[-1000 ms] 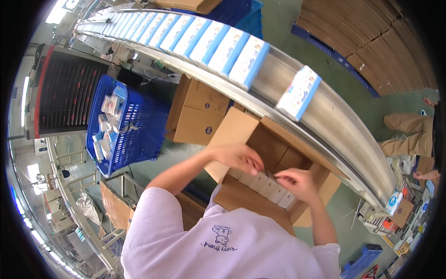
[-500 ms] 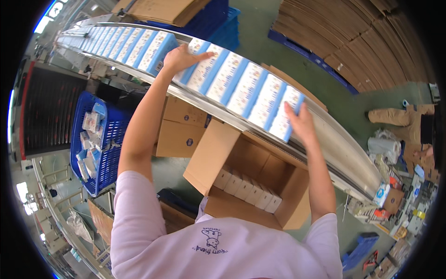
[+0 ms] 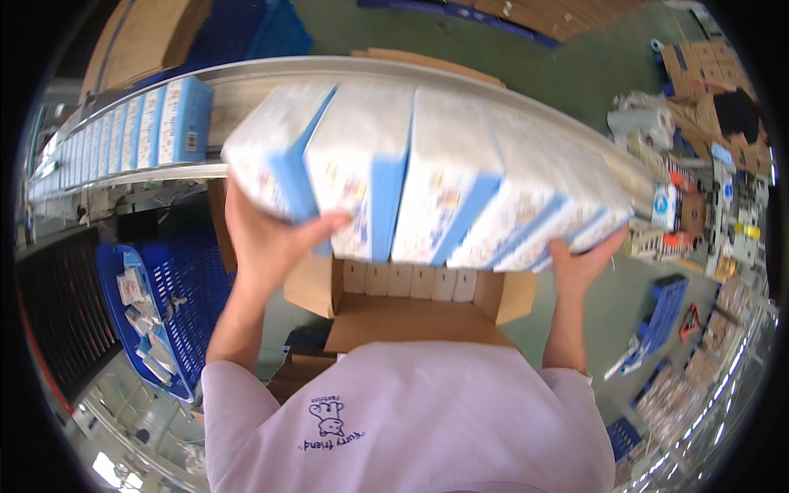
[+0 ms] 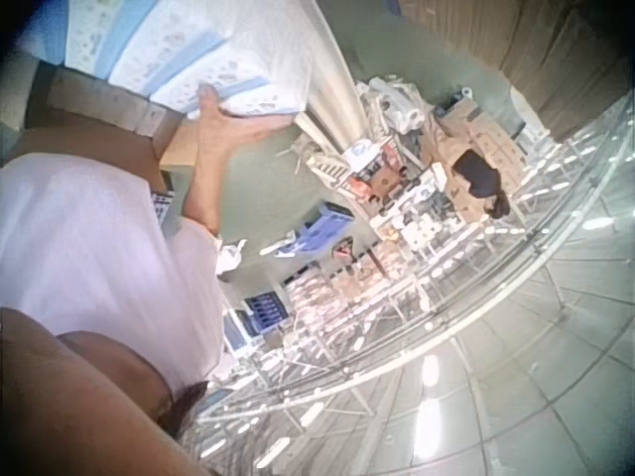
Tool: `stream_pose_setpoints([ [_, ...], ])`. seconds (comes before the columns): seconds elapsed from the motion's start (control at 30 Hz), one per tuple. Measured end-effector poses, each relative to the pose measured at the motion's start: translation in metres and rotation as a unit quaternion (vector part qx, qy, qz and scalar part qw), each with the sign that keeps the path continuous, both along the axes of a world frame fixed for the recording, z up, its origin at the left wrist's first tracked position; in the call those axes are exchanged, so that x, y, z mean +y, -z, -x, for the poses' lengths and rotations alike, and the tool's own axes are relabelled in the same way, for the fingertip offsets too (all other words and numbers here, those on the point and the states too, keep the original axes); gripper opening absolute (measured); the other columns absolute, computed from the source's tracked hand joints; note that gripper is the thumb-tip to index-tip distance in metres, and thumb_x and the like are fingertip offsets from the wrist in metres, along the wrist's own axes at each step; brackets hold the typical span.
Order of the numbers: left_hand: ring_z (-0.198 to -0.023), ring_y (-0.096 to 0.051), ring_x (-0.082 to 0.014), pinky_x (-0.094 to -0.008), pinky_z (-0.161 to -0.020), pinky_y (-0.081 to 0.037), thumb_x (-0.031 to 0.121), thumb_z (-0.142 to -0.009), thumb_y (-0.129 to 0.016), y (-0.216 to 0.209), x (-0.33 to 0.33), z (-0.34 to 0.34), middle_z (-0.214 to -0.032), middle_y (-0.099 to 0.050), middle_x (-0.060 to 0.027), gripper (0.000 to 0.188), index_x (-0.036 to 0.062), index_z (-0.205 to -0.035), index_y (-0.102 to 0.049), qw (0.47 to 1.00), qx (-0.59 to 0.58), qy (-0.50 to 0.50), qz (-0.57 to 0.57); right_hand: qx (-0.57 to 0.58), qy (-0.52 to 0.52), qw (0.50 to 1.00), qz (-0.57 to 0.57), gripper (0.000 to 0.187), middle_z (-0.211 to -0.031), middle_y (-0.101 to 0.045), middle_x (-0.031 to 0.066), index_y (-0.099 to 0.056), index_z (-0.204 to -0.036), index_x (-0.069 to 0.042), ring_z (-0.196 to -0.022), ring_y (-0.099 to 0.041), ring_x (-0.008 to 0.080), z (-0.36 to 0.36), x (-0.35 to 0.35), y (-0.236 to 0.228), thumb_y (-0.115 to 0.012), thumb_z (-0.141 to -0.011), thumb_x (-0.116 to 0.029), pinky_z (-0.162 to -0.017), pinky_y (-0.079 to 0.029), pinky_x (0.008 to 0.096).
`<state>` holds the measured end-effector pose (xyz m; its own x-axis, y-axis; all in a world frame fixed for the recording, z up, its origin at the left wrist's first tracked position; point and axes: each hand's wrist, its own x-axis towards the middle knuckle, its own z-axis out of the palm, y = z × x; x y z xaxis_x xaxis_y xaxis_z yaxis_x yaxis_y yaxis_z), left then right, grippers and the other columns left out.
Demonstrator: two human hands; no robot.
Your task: The person packs small white packages from a conveyor belt into cardboard boxes. They arrange the packages in rows, close the boxes, and move them to a nearby table. The person repeats this process multiple times.
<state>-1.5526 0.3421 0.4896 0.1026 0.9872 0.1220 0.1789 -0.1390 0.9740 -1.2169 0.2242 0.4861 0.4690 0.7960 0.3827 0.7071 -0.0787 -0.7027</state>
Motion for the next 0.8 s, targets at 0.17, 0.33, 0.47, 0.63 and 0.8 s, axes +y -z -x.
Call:
stream_pose_setpoints([
  [0.17, -0.1, -0.055, -0.0237, -0.0369, -0.086, -0.047, 0.021, -0.054, -0.087, 0.054, -0.092, -0.004, -0.113, -0.051, -0.017, 0.099, -0.0036, -0.127, -0.025, 0.98, 0.171, 0.061, 0.084, 0.192, 0.021, 0.956, 0.223, 0.093, -0.117, -0.047, 0.0172, -0.022, -0.132, 0.002, -0.108, -0.048, 0.0262, 0.034, -0.079, 0.021, -0.077, -0.06, -0.02, -0.093, -0.039, 0.0361],
  [0.33, -0.101, -0.055, -0.0369, -0.0389, -0.081, -0.049, 0.06, -0.054, -0.075, 0.193, -0.105, -0.037, -0.112, -0.049, -0.0294, 0.118, -0.0132, -0.127, -0.019, 0.834, 0.439, 0.159, 0.294, -0.012, -0.064, 0.88, 0.471, 0.091, -0.117, -0.047, 0.0294, -0.029, -0.125, 0.01, -0.096, -0.057, 0.0362, 0.055, -0.079, 0.17, -0.072, -0.066, -0.046, -0.078, -0.049, 0.0375],
  [0.47, -0.094, -0.06, -0.0351, -0.0376, -0.074, -0.051, 0.075, -0.063, -0.056, 0.241, -0.077, -0.046, -0.112, -0.049, -0.0284, 0.115, -0.0167, -0.125, -0.024, 0.752, 0.538, 0.219, 0.311, -0.026, -0.11, 0.747, 0.655, 0.098, -0.121, -0.044, 0.032, -0.028, -0.126, 0.014, -0.09, -0.059, 0.0389, 0.047, -0.032, 0.217, -0.057, -0.073, -0.062, -0.067, -0.051, 0.0372],
  [0.63, -0.115, -0.047, -0.0354, -0.0414, -0.097, -0.037, 0.068, -0.073, -0.052, 0.227, -0.094, -0.051, -0.125, -0.044, -0.0235, 0.09, -0.0031, -0.126, -0.038, 0.726, 0.638, 0.242, 0.082, -0.291, -0.201, 0.737, 0.576, 0.072, -0.131, -0.039, 0.0241, -0.035, -0.132, -0.001, -0.114, -0.044, 0.041, 0.078, -0.042, 0.197, -0.047, -0.085, -0.054, -0.085, -0.042, 0.0443],
  [0.8, -0.119, -0.034, -0.049, -0.0647, -0.091, -0.03, 0.062, -0.044, -0.077, 0.331, -0.063, -0.038, -0.135, -0.034, -0.0228, 0.11, 0.0051, -0.13, -0.04, 0.707, 0.377, 0.534, 0.269, 0.029, -0.325, 0.762, 0.559, 0.084, -0.136, -0.038, 0.013, -0.037, -0.134, -0.014, -0.12, -0.039, 0.032, 0.046, -0.016, 0.274, -0.066, -0.068, -0.058, -0.098, -0.032, 0.0439],
])
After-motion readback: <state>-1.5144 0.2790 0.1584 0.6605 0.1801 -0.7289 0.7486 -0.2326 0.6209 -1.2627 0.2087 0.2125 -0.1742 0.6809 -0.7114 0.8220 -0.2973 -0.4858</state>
